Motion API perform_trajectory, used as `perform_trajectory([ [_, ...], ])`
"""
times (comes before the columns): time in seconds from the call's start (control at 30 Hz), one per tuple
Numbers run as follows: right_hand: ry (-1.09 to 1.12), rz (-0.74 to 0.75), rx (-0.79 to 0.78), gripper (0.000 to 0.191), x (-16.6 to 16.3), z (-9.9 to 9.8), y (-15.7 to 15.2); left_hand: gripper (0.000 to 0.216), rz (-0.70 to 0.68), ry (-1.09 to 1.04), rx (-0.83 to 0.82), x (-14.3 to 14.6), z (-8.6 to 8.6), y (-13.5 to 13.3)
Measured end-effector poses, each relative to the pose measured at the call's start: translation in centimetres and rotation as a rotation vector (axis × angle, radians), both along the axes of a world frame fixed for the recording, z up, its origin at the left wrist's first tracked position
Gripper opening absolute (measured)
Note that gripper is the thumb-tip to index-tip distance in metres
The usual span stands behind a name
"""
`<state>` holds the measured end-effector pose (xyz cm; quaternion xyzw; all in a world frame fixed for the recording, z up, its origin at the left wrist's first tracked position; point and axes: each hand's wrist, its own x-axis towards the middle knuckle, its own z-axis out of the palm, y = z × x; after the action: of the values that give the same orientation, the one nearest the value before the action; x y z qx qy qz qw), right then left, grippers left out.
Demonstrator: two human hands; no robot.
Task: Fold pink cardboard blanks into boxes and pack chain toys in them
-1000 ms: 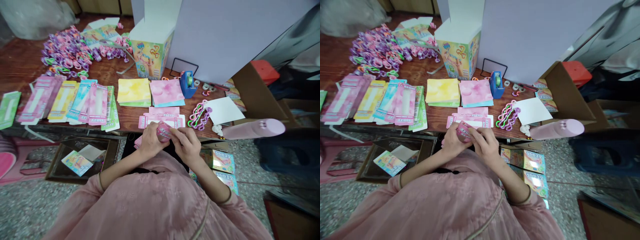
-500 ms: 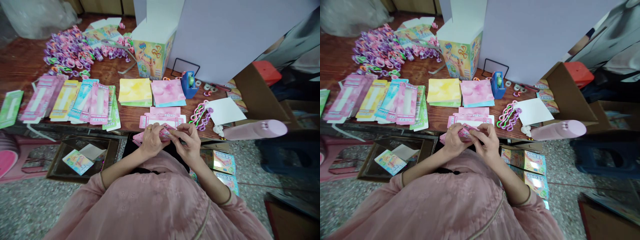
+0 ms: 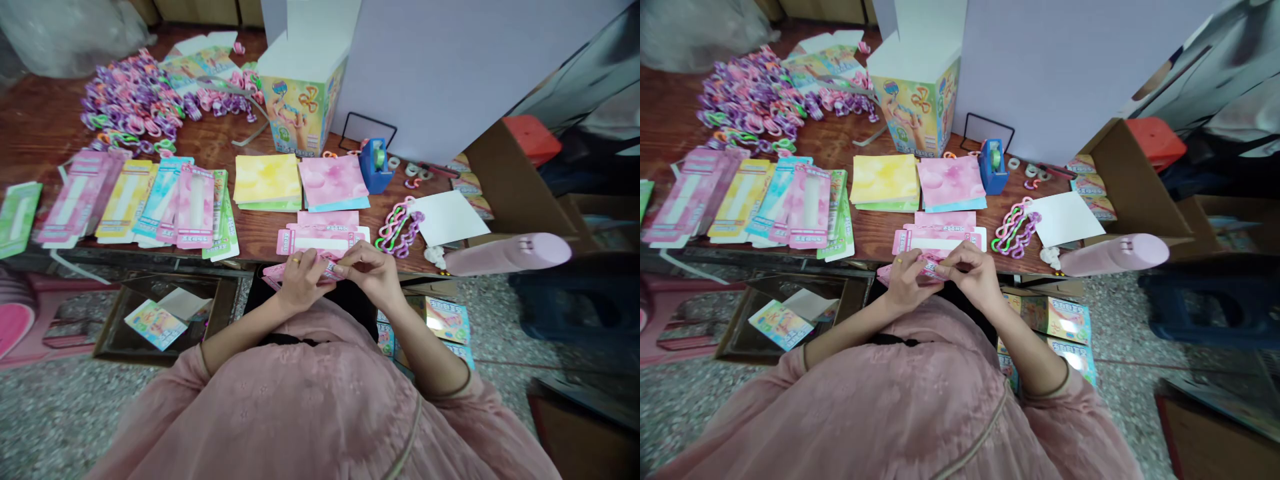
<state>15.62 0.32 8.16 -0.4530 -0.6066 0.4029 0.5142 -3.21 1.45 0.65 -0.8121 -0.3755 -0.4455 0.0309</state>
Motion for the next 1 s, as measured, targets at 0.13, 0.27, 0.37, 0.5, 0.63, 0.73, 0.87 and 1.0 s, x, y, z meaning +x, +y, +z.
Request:
perform_trajectory([
  [0.13,-0.047,0.055,0.020,0.023,-0.1,0.1,-0.3,0.038,-0.022,0.037,0.053,-0.4,-0.7,-0.1],
  [0.27,0.054,-0.050,0.036,0.026,-0.6,-0.5,-0.5,0.038,0.004,0.027,0.019,-0.1,-0.7,-0.1],
  [0.37,0.204,-0.117,-0.043,0.040,-1.1,-1.0,-0.3,0.044,0.048,-0.015,0.053,0.4,-0.3,-0.1],
  [0.5,0.212,-0.038,-0.177,0.044,-1.4,-0.8,0.2,0.049,0.083,-0.039,0.008,0.7,0.0,-0.1],
  [0.63,0.009,-0.163,0.018,0.025,-2.0,-0.1,-0.5,0.056,0.038,-0.147,-0.024,0.7,0.1,0.1],
  [0.73,-0.174,-0.177,0.215,0.011,-2.2,0.4,-1.3,0.058,0.027,-0.226,0.012,0.7,0.4,0.1],
  [0.87,-0.319,-0.190,0.388,0.008,-1.8,0.9,-1.9,0.059,0.045,-0.233,-0.005,0.2,0.2,0.0],
  [1.0,-0.339,-0.119,0.333,0.012,-1.7,1.1,-2.4,0.057,0.073,-0.162,0.011,-0.2,-0.4,-0.3],
])
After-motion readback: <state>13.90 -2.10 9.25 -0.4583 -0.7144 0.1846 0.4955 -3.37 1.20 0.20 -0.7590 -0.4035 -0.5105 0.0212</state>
